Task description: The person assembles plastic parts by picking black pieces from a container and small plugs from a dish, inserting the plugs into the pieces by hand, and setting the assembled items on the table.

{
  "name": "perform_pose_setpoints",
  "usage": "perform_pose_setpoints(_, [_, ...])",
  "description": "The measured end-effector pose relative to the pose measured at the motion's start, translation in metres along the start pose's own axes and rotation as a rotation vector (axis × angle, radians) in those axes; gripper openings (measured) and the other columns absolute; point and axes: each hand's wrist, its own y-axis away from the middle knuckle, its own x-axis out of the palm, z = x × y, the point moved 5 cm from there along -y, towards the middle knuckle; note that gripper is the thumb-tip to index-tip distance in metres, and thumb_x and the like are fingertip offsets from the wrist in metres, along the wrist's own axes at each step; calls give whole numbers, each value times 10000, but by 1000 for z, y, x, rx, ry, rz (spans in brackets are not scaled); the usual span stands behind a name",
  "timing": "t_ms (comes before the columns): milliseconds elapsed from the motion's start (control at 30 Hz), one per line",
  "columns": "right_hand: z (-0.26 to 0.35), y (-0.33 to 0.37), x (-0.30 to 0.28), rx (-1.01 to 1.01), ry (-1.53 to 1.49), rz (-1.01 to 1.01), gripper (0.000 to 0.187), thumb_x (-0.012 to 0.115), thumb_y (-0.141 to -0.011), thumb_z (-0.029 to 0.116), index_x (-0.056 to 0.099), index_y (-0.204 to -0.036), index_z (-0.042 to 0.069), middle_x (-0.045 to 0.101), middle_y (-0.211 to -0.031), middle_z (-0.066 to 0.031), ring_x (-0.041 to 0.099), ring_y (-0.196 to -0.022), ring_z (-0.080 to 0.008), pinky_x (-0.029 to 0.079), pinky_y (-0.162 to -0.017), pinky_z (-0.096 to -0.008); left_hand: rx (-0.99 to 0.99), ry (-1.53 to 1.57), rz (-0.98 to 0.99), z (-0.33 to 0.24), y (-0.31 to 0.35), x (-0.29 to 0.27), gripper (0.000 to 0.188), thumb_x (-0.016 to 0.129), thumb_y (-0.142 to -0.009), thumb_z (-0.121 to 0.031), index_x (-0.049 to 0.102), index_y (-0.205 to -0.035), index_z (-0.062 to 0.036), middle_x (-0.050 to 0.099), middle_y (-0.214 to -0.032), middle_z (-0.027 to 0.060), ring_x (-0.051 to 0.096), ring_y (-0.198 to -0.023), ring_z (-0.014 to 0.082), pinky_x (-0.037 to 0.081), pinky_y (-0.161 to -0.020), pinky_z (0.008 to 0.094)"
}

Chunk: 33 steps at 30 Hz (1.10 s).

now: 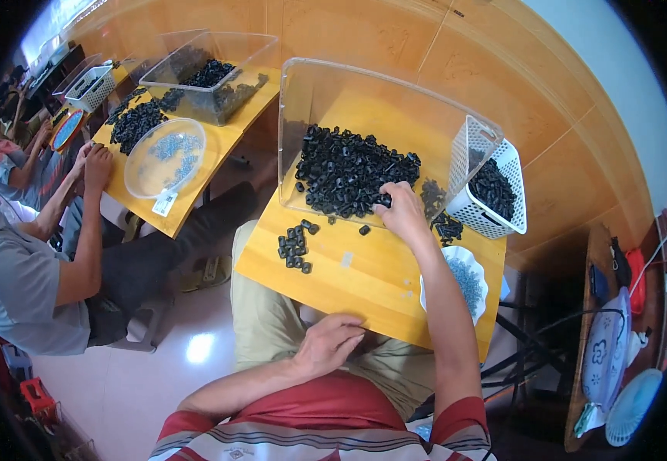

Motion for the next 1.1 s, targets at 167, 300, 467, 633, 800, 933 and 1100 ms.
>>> perform_pose_setpoints(167, [2, 12, -2, -38, -66, -32, 334, 764, -815, 153, 689, -1117, 32, 623, -1151, -177, 625, -1069, -376, 499, -928, -433, -13, 11, 5, 2, 2, 0, 147, 731, -839, -12, 711, -979, 27, 669, -1075, 153, 677, -962, 320, 560, -824, 373])
perform_pose_setpoints(300, [2, 19, -4, -49, -107, -42, 310, 754, -814, 133, 708, -1099, 20, 641, -1149, -174, 629, -1063, -378, 499, -924, -431, -7, 17, 6, 0, 0, -1, 145, 733, -835, -7, 711, -974, 29, 669, -1073, 155, 677, -962, 320, 560, -823, 371])
perform_pose_setpoints(467, [8, 28, -6, -103, -146, -39, 263, 736, -807, 91, 729, -1056, 7, 671, -1132, -177, 642, -1049, -373, 505, -926, -422, -12, 11, 6, 2, 1, -1, 142, 731, -833, 0, 712, -971, 29, 669, -1074, 157, 679, -964, 318, 561, -822, 370])
perform_pose_setpoints(633, [2, 35, -4, -116, -198, -50, 264, 731, -810, 84, 727, -1061, 4, 678, -1166, -166, 644, -1077, -368, 503, -951, -412, -15, 19, 3, 2, 1, -1, 134, 730, -831, 3, 715, -962, 28, 673, -1067, 156, 683, -956, 316, 562, -819, 368])
perform_pose_setpoints(800, [1, 38, -2, -88, -235, -57, 260, 727, -803, 61, 723, -1057, 1, 676, -1192, -160, 639, -1104, -365, 499, -973, -406, -13, 10, 9, 3, 1, -1, 135, 731, -834, 2, 717, -964, 31, 676, -1059, 156, 685, -949, 315, 562, -815, 367])
perform_pose_setpoints(933, [4, 31, -9, -91, -224, -96, 271, 712, -795, 13, 708, -1066, 2, 669, -1210, -159, 643, -1096, -363, 502, -965, -403, -9, 9, 7, 2, 0, -1, 130, 730, -836, 2, 717, -962, 31, 676, -1057, 157, 685, -952, 315, 562, -815, 366])
perform_pose_setpoints(1100, [1, 25, -17, -225, -126, -144, 282, 684, -794, -17, 705, -1074, 13, 673, -1206, -146, 666, -1032, -361, 517, -920, -417, -9, 27, 18, 2, -1, -1, 129, 730, -842, -5, 716, -965, 31, 676, -1054, 154, 683, -954, 313, 562, -811, 366])
